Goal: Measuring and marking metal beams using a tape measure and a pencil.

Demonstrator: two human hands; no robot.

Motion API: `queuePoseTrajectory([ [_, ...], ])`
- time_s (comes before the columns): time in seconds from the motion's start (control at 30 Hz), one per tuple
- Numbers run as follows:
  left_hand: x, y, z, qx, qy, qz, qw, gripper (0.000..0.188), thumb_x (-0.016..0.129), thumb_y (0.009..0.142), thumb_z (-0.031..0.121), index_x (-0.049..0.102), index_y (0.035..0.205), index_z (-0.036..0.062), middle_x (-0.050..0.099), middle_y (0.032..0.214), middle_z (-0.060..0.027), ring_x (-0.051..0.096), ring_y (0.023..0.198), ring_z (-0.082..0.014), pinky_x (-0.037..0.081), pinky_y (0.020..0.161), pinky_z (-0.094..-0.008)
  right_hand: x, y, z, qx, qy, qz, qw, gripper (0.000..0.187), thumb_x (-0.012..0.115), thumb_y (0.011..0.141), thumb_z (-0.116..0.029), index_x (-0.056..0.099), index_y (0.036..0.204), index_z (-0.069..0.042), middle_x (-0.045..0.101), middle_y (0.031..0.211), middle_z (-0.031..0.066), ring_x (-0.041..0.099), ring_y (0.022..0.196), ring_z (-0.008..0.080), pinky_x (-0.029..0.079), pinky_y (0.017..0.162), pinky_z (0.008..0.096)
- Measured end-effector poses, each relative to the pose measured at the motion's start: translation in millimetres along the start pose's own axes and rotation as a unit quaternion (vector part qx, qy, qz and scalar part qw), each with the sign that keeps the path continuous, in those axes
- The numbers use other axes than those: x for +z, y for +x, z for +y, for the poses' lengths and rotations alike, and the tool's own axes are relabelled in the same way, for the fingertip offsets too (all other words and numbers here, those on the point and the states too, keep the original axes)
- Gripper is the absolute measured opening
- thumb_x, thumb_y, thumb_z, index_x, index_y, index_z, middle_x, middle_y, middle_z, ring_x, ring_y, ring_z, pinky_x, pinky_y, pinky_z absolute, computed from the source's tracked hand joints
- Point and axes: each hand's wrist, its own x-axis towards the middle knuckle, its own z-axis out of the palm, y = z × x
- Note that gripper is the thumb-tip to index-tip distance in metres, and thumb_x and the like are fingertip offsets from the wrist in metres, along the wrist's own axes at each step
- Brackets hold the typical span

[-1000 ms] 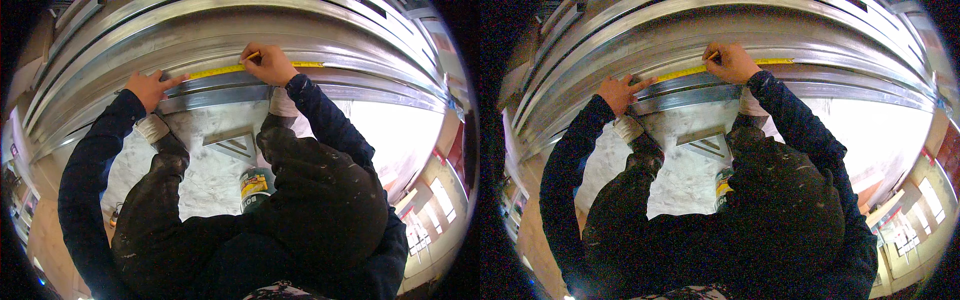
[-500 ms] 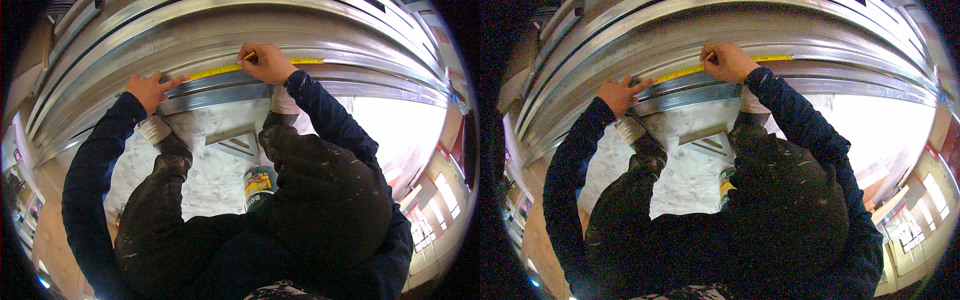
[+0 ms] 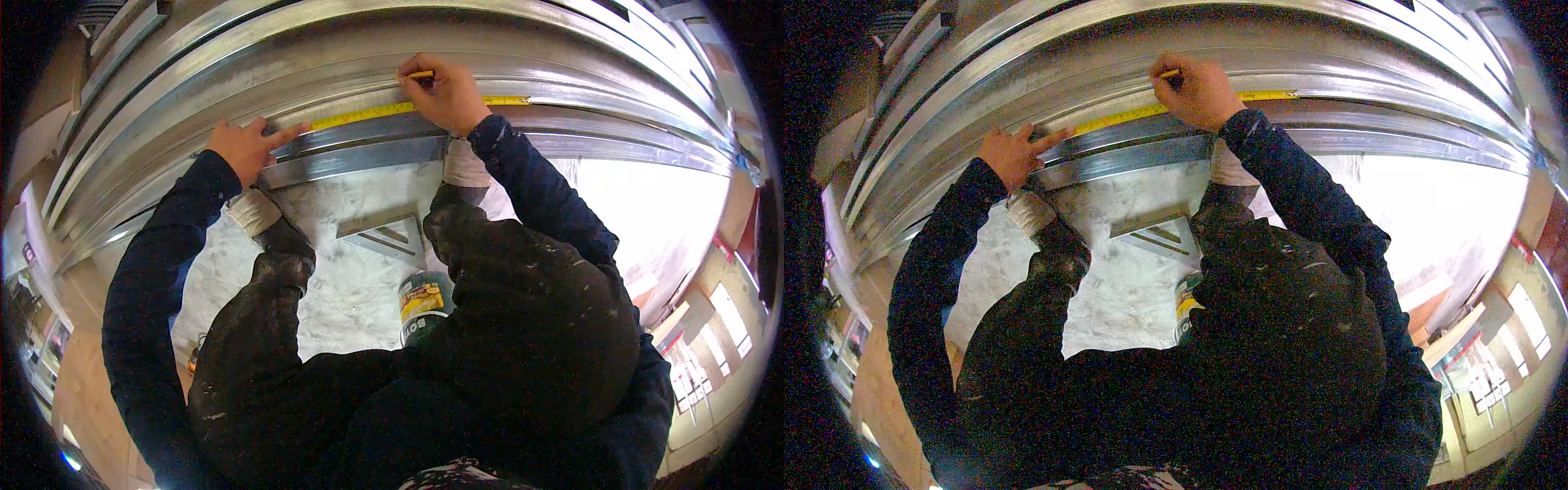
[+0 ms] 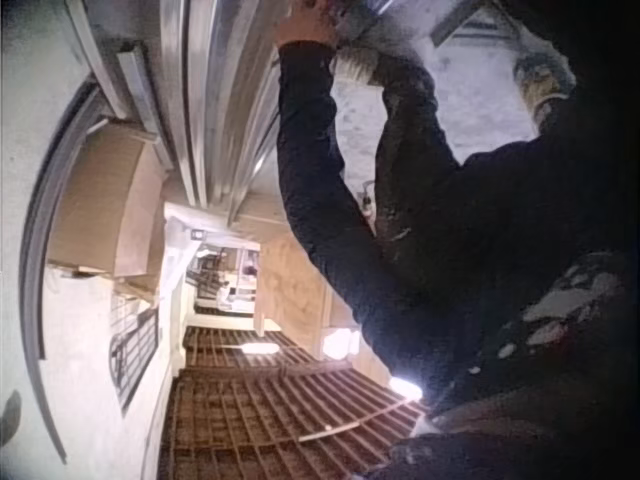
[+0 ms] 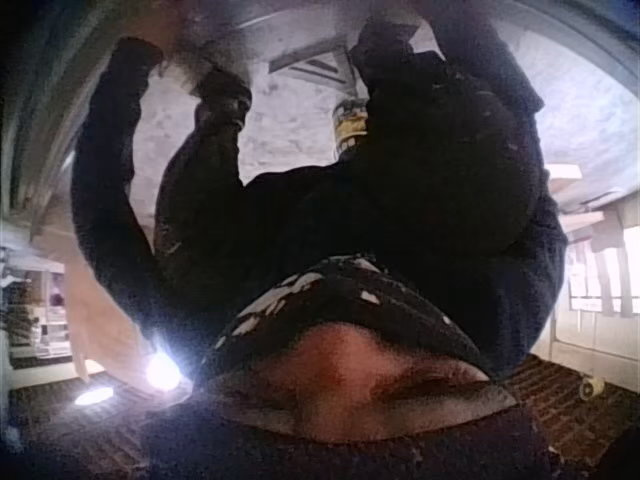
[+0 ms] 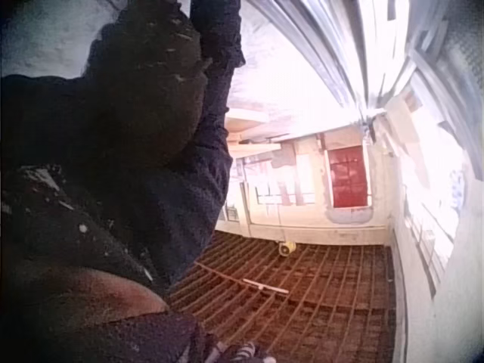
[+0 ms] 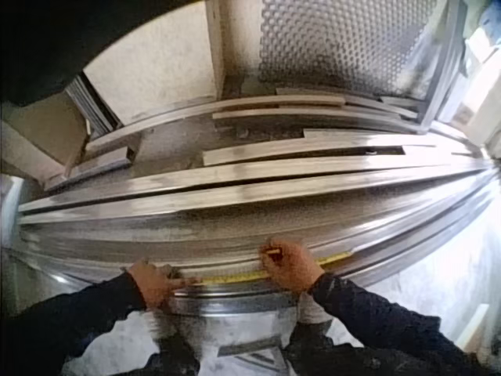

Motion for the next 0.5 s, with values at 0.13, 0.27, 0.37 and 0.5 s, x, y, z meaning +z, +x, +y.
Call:
queuePoseTrajectory([
  [0.13, 7, 1, -2, 0.005, -0.001, 0.005, 1.0, 0.074, 0.058, 0.095, 0.03, 0.014, 0.15, 0.0508, 0.057, 0.122, -0.0127, 0.066, 0.096, -0.0299, 0.046, 0.089, -0.0572, -9, -1, 10, 0.027, -0.014, -0.092, 0.995, 0.017, 0.066, 0.084, -0.018, 0.066, 0.095, -0.006, 0.071, 0.088, 0.0148, 0.07, 0.081, 0.0298, 0.055, 0.072, 0.0378],
  [0.27, 17, 4, -7, 0.034, 0.037, 0.061, 0.997, 0.077, 0.059, 0.092, 0.043, 0.01, 0.151, 0.0497, 0.058, 0.12, -0.0158, 0.066, 0.081, -0.0328, 0.051, 0.072, -0.0491, -10, -5, 10, -0.001, -0.02, -0.114, 0.993, 0.018, 0.066, 0.084, -0.019, 0.066, 0.095, -0.006, 0.071, 0.087, 0.0153, 0.07, 0.081, 0.0311, 0.056, 0.075, 0.0387],
  [0.37, 17, 4, -7, 0.033, 0.034, 0.059, 0.997, 0.077, 0.058, 0.092, 0.043, 0.01, 0.151, 0.0497, 0.058, 0.119, -0.0157, 0.066, 0.08, -0.0328, 0.051, 0.073, -0.0495, -10, -3, 7, 0.016, -0.03, -0.118, 0.992, 0.018, 0.065, 0.084, -0.019, 0.065, 0.096, -0.006, 0.071, 0.086, 0.0154, 0.07, 0.081, 0.0316, 0.056, 0.076, 0.0393],
  [0.5, 15, 3, -6, 0.028, 0.031, 0.054, 0.998, 0.077, 0.058, 0.092, 0.044, 0.01, 0.151, 0.0498, 0.059, 0.116, -0.0144, 0.066, 0.08, -0.0329, 0.05, 0.074, -0.0495, -11, -2, 2, 0.024, -0.042, -0.135, 0.99, 0.016, 0.066, 0.085, -0.017, 0.065, 0.094, -0.004, 0.071, 0.085, 0.0146, 0.07, 0.079, 0.0274, 0.055, 0.075, 0.0354],
])
